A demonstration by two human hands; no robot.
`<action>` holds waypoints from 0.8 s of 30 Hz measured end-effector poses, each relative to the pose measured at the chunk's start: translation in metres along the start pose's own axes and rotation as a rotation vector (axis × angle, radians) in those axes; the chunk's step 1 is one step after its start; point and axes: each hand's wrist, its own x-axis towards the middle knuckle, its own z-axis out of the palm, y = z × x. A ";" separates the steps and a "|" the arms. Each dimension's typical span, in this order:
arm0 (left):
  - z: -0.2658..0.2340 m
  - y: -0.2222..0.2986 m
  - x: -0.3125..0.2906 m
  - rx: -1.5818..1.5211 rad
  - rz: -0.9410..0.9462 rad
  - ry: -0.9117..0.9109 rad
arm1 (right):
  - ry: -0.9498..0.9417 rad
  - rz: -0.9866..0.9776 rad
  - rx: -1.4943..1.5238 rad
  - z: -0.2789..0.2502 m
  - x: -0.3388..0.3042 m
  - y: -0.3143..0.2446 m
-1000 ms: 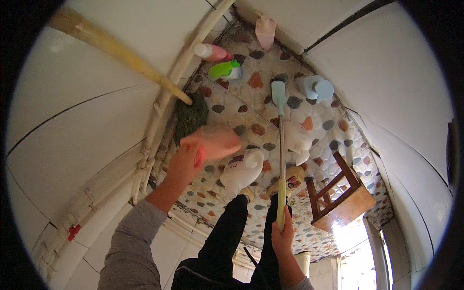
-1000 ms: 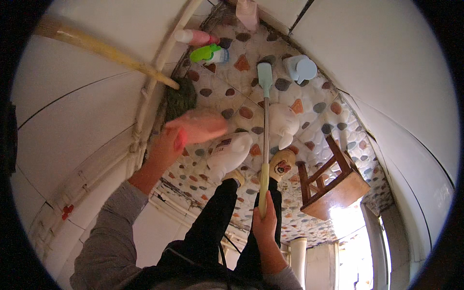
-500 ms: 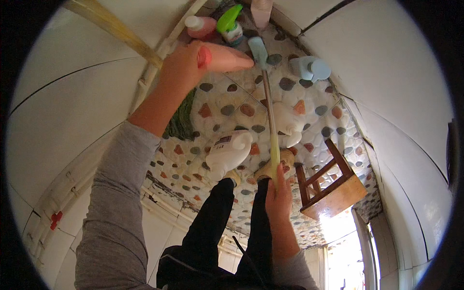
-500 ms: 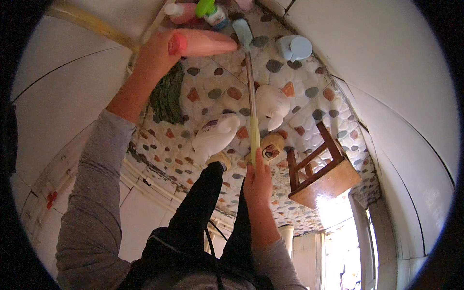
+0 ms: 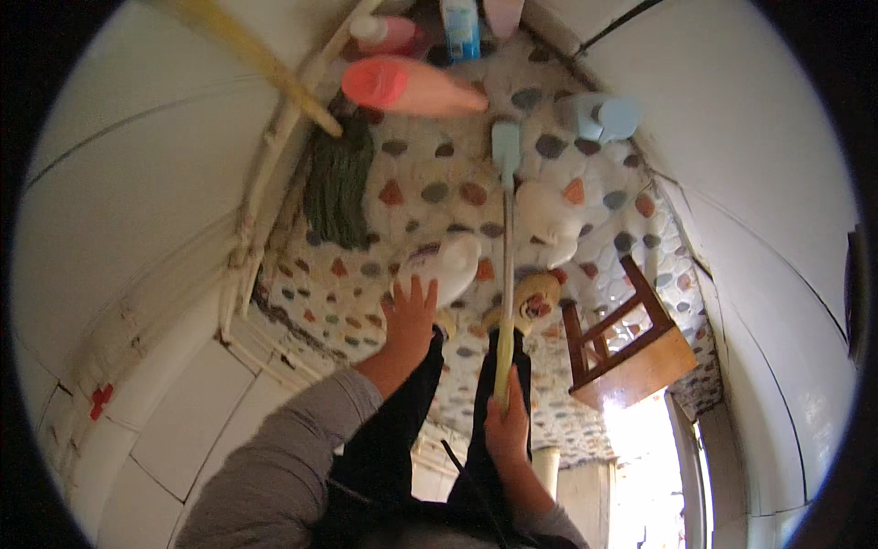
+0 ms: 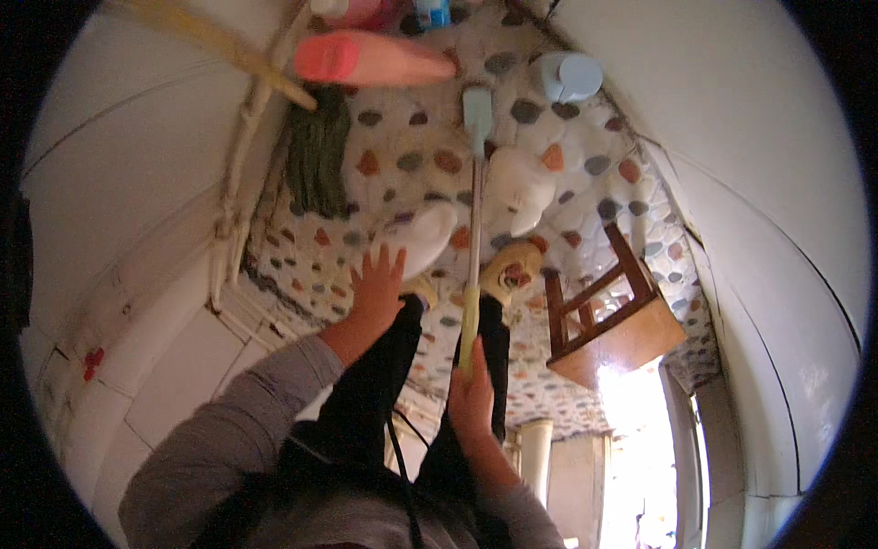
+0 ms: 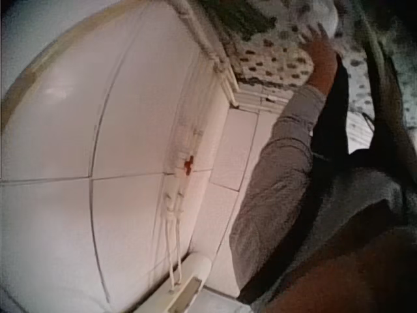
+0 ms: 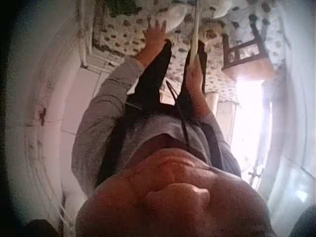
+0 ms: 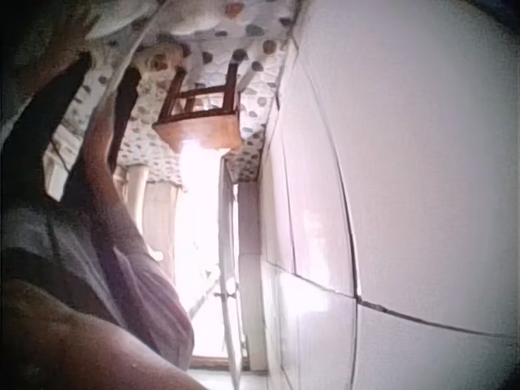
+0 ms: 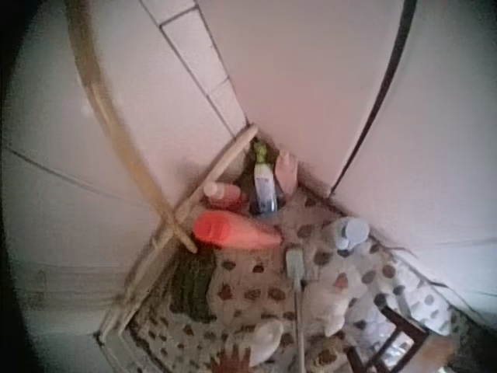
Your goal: The person scrubs the tiled walls of a bathroom using a long-handled brush. They move around the room to reach different sections, including areas near the ceiling, pipes, and a water heater, and briefly rinse the brush head under the shower faucet.
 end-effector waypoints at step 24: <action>-0.161 -0.077 0.089 0.089 0.146 0.482 | 0.148 0.074 0.323 0.116 -0.009 0.087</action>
